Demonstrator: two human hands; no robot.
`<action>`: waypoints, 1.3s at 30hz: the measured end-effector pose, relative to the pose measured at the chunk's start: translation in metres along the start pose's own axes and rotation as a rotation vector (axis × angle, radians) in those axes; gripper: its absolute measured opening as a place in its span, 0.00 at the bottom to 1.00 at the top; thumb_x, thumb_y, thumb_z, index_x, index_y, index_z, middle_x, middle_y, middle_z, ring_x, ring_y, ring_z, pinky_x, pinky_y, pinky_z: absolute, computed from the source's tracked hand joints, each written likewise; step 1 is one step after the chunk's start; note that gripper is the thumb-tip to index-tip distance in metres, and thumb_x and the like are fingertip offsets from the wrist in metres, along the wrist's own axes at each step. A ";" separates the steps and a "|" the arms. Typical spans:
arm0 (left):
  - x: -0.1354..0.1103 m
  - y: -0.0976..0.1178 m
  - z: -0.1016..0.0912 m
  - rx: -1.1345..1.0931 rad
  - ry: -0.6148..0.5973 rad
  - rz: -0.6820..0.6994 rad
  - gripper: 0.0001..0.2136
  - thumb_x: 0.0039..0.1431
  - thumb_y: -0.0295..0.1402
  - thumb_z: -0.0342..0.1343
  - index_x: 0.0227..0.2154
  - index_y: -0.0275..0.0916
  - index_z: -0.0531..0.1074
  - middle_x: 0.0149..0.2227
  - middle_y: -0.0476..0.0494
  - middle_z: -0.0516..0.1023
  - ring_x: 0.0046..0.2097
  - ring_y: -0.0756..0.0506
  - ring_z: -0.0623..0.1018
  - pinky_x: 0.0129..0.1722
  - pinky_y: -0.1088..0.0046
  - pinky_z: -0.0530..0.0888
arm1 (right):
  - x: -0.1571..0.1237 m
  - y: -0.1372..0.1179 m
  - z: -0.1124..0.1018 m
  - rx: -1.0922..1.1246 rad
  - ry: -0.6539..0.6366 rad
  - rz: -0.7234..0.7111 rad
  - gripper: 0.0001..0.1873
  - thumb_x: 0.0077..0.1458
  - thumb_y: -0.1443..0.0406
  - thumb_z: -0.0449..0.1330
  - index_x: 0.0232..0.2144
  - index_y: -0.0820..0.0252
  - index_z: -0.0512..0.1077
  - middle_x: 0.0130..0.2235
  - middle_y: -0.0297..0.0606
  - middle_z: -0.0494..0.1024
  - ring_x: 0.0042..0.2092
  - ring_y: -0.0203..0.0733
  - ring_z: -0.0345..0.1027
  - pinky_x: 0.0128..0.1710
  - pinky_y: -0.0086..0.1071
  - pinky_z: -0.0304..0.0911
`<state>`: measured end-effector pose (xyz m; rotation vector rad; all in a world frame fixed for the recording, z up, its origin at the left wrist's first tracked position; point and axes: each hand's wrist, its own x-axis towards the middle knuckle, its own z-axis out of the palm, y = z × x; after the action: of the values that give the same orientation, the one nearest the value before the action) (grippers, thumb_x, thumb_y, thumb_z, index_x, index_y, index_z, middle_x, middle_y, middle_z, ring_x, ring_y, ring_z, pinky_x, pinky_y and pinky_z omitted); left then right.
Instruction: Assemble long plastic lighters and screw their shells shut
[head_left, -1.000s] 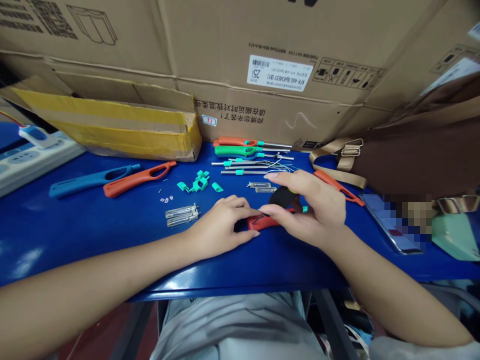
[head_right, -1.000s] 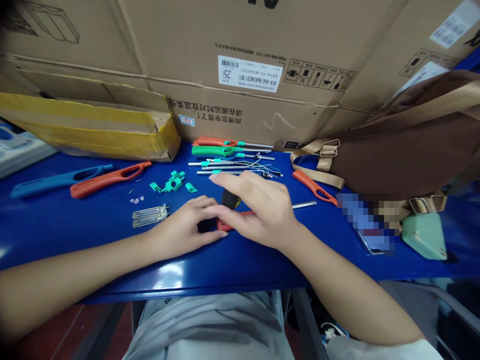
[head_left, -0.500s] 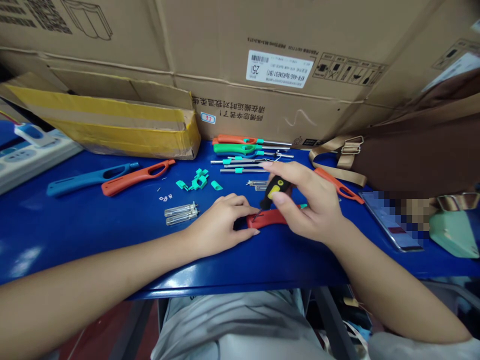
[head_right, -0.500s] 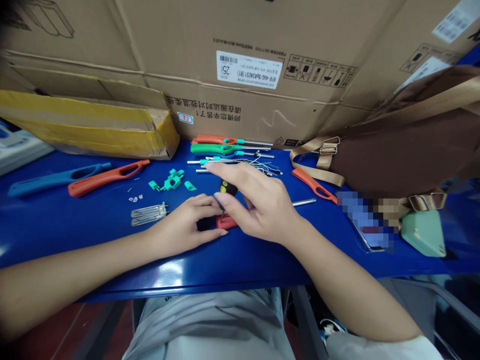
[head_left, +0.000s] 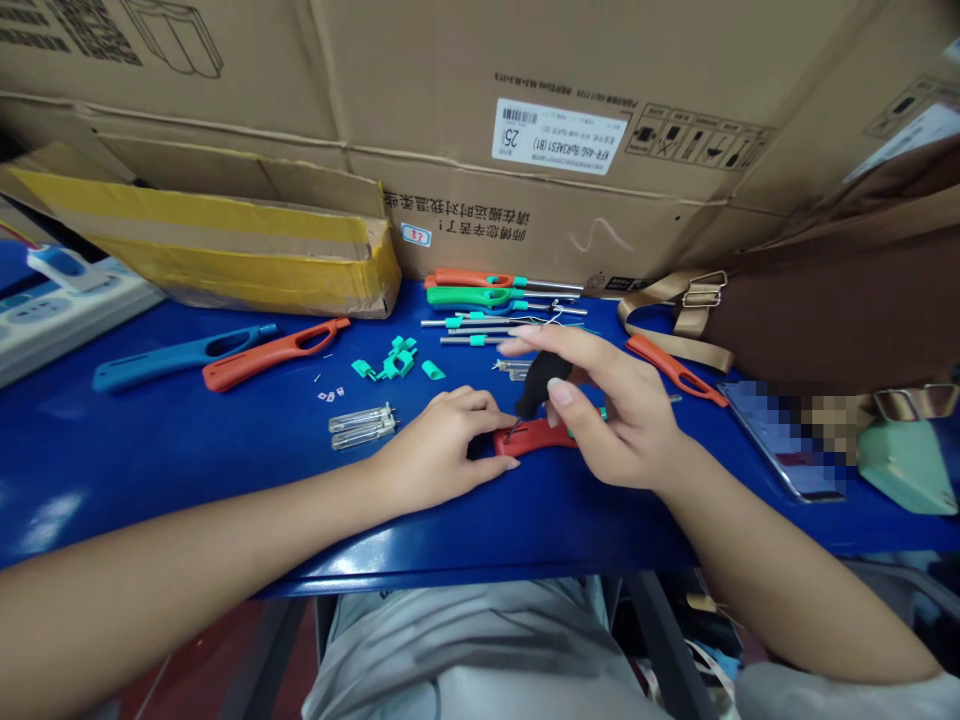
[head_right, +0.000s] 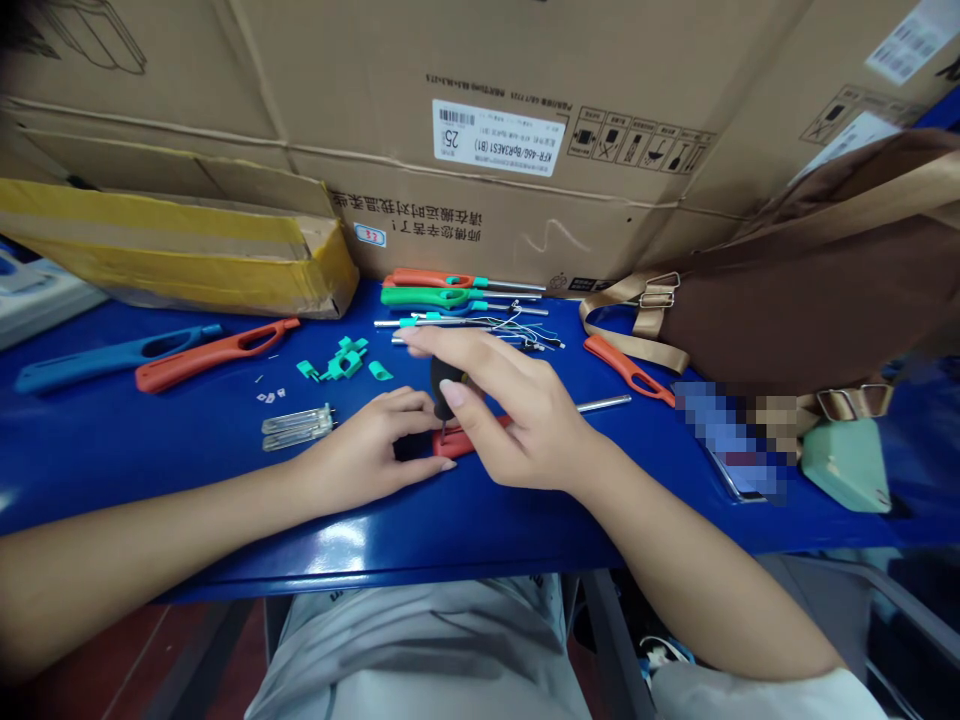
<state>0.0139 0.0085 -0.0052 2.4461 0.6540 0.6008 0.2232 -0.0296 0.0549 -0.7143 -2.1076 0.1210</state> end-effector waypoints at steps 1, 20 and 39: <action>0.000 0.000 0.000 0.000 0.003 0.000 0.14 0.62 0.37 0.64 0.48 0.39 0.79 0.41 0.43 0.76 0.45 0.41 0.74 0.49 0.59 0.72 | 0.000 0.000 0.000 0.020 0.007 0.003 0.23 0.64 0.71 0.56 0.60 0.57 0.68 0.53 0.43 0.80 0.51 0.44 0.77 0.49 0.39 0.75; 0.001 0.000 0.000 -0.001 0.000 -0.005 0.13 0.63 0.38 0.64 0.48 0.40 0.79 0.41 0.44 0.76 0.44 0.42 0.74 0.50 0.60 0.72 | -0.001 -0.001 -0.004 -0.080 0.002 0.018 0.21 0.68 0.65 0.53 0.61 0.55 0.66 0.54 0.43 0.79 0.47 0.45 0.78 0.44 0.40 0.77; 0.000 -0.001 0.002 0.003 -0.002 -0.010 0.13 0.63 0.38 0.64 0.48 0.41 0.79 0.42 0.43 0.77 0.46 0.41 0.75 0.51 0.58 0.72 | 0.005 -0.005 -0.004 -0.175 0.081 -0.068 0.13 0.61 0.66 0.64 0.49 0.56 0.75 0.39 0.38 0.83 0.37 0.41 0.77 0.38 0.34 0.75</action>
<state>0.0145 0.0086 -0.0069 2.4447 0.6670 0.5932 0.2223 -0.0320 0.0624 -0.7365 -2.0796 -0.1297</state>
